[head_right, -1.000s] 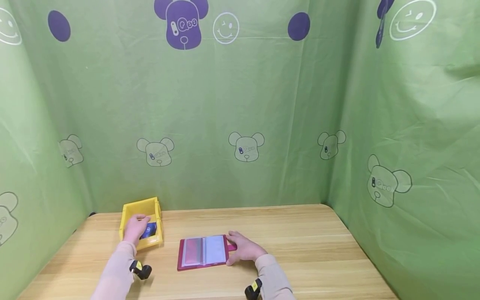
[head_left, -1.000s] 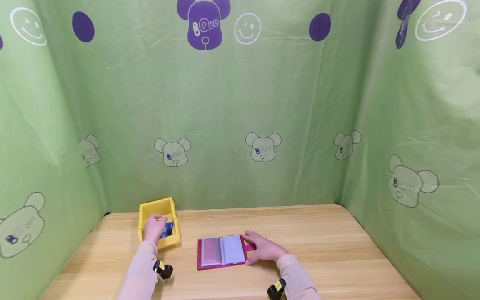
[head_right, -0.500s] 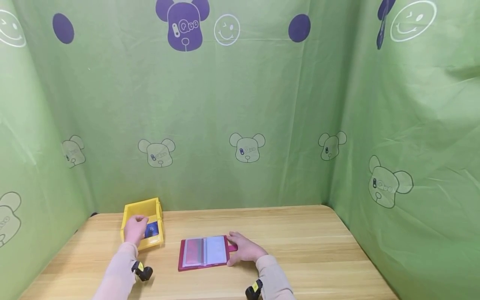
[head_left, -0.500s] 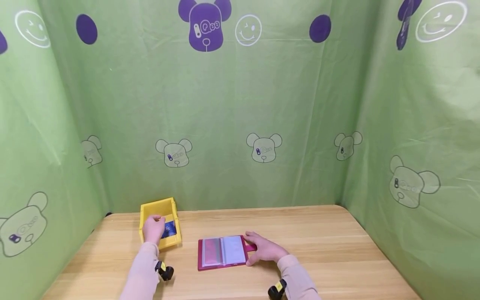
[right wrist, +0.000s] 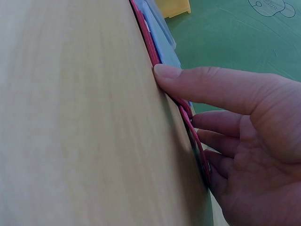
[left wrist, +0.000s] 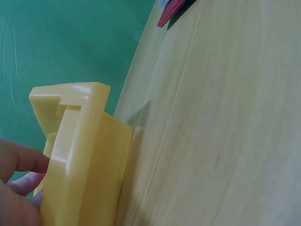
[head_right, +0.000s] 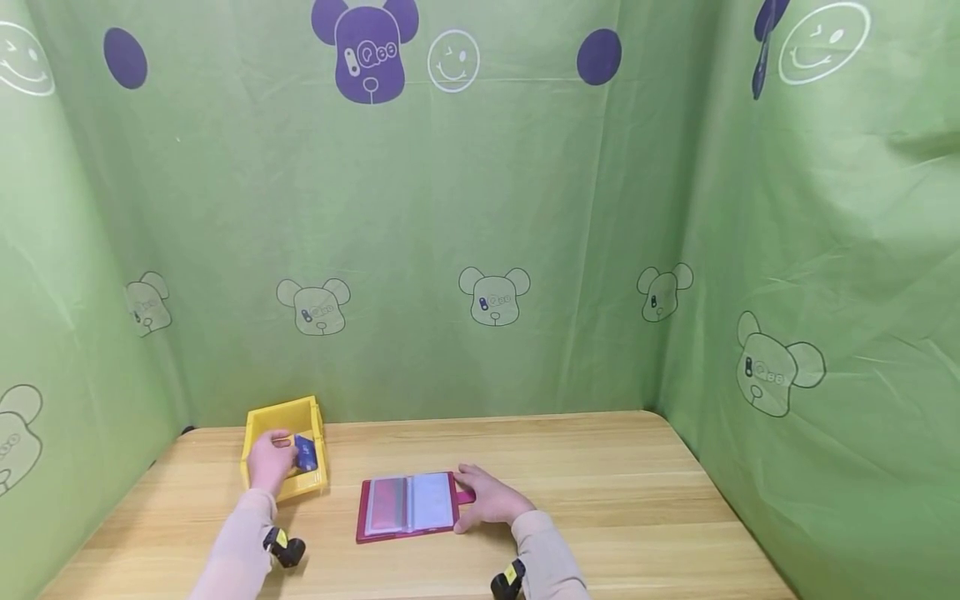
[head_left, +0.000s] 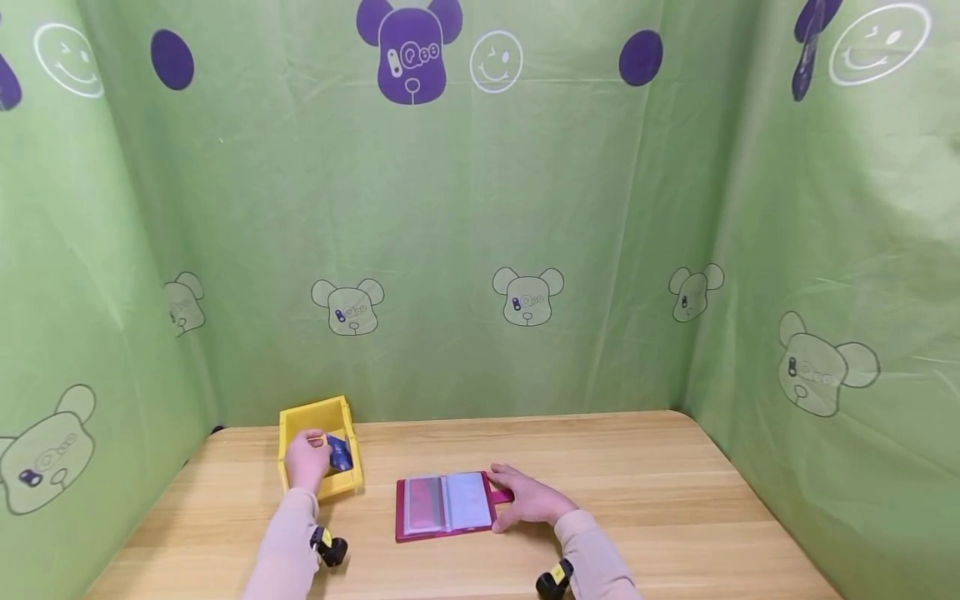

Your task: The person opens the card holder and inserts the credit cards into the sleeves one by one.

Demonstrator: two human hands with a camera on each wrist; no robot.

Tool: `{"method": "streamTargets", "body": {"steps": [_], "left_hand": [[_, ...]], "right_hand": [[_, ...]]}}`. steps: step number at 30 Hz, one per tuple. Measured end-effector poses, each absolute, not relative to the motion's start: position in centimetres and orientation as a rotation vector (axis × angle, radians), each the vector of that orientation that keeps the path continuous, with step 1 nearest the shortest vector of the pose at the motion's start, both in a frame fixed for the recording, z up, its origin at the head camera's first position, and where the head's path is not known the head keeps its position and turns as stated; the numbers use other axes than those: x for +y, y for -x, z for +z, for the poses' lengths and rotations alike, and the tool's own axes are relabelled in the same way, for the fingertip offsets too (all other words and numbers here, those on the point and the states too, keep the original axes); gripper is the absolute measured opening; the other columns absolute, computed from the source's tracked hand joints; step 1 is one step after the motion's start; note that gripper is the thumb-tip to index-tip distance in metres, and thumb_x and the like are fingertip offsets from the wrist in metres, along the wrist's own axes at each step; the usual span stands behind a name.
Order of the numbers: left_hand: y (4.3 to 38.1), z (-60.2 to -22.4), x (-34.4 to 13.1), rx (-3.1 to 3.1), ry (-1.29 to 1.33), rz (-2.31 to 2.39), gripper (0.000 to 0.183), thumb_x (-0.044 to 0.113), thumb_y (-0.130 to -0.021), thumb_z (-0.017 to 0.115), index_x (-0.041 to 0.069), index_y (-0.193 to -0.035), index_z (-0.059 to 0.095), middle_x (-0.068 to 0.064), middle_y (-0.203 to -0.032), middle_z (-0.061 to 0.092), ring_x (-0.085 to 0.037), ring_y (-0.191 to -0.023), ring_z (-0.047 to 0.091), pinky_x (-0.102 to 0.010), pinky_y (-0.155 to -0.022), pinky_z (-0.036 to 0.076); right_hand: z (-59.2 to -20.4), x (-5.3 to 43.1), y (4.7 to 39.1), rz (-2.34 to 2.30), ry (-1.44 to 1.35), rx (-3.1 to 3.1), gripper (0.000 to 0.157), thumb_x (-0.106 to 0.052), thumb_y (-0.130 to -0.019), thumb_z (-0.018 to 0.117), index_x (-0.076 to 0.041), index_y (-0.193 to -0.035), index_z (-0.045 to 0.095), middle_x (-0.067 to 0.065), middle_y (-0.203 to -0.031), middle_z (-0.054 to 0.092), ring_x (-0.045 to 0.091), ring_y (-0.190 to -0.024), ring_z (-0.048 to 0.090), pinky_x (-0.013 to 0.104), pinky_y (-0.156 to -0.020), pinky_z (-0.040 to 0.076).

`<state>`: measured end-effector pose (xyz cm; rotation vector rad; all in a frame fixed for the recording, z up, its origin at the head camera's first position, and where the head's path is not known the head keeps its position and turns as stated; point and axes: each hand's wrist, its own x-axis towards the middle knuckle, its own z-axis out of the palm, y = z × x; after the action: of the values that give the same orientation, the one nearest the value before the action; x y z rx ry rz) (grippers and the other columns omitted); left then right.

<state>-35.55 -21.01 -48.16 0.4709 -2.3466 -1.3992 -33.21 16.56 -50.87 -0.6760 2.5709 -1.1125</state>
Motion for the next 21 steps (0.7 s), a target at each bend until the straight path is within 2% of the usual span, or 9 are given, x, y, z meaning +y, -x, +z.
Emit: {"method": "streamTargets", "body": {"steps": [5, 8, 12, 15, 19, 21], "left_hand": [[35.7, -48.2, -21.3, -2.372, -0.464, -1.416, 0.044, 0.001, -0.083, 0.058, -0.01, -0.126, 0.053, -0.033, -0.113, 0.064, -0.045, -0.103, 0.062, -0.048, -0.09, 0.053], [35.8, -48.2, -21.4, -2.37, -0.465, -1.458, 0.047, 0.0, -0.081, 0.057, -0.01, -0.127, 0.053, -0.035, -0.113, 0.063, -0.042, -0.099, 0.064, -0.038, -0.077, 0.058], [35.8, -48.0, -21.5, -2.368, -0.466, -1.511, 0.049, -0.002, -0.08, 0.057, -0.01, -0.128, 0.053, -0.036, -0.114, 0.063, -0.037, -0.093, 0.066, -0.025, -0.062, 0.057], [35.7, -47.9, -21.5, -2.365, -0.457, -1.549, 0.047, -0.003, -0.081, 0.058, -0.011, -0.128, 0.053, -0.036, -0.114, 0.063, -0.03, -0.085, 0.068, -0.025, -0.062, 0.059], [35.5, -47.5, -21.4, -2.366, -0.421, -1.585, 0.046, -0.006, -0.082, 0.057, -0.013, -0.127, 0.054, -0.036, -0.114, 0.062, -0.02, -0.077, 0.068, -0.03, -0.066, 0.061], [35.5, -47.2, -21.4, -2.366, -0.402, -1.595, 0.046, -0.007, -0.082, 0.056, -0.013, -0.127, 0.054, -0.036, -0.114, 0.062, -0.02, -0.078, 0.067, -0.034, -0.07, 0.062]], "right_hand": [[-50.9, 16.6, 33.2, -1.112, 0.671, 2.574, 0.091, -0.014, -0.064, 0.083, 0.003, -0.144, 0.042, 0.023, -0.157, 0.028, 0.048, -0.145, 0.023, 0.064, -0.118, 0.019], [-50.8, 16.5, 33.2, -1.114, 0.666, 2.576, 0.091, -0.014, -0.064, 0.083, 0.003, -0.144, 0.042, 0.024, -0.157, 0.027, 0.048, -0.144, 0.023, 0.065, -0.117, 0.018], [-50.9, 16.5, 33.2, -1.11, 0.659, 2.578, 0.091, -0.014, -0.064, 0.083, 0.002, -0.144, 0.042, 0.023, -0.157, 0.027, 0.048, -0.145, 0.022, 0.065, -0.117, 0.018], [-50.9, 16.4, 33.3, -1.104, 0.656, 2.579, 0.092, -0.015, -0.064, 0.083, 0.002, -0.144, 0.042, 0.023, -0.157, 0.027, 0.047, -0.145, 0.023, 0.064, -0.118, 0.019], [-51.0, 16.4, 33.3, -1.108, 0.641, 2.576, 0.092, -0.015, -0.064, 0.083, 0.002, -0.145, 0.041, 0.022, -0.158, 0.027, 0.047, -0.145, 0.022, 0.065, -0.118, 0.018], [-51.0, 16.4, 33.3, -1.113, 0.632, 2.573, 0.093, -0.015, -0.064, 0.083, 0.002, -0.145, 0.041, 0.022, -0.158, 0.027, 0.047, -0.145, 0.021, 0.065, -0.118, 0.017]]}}
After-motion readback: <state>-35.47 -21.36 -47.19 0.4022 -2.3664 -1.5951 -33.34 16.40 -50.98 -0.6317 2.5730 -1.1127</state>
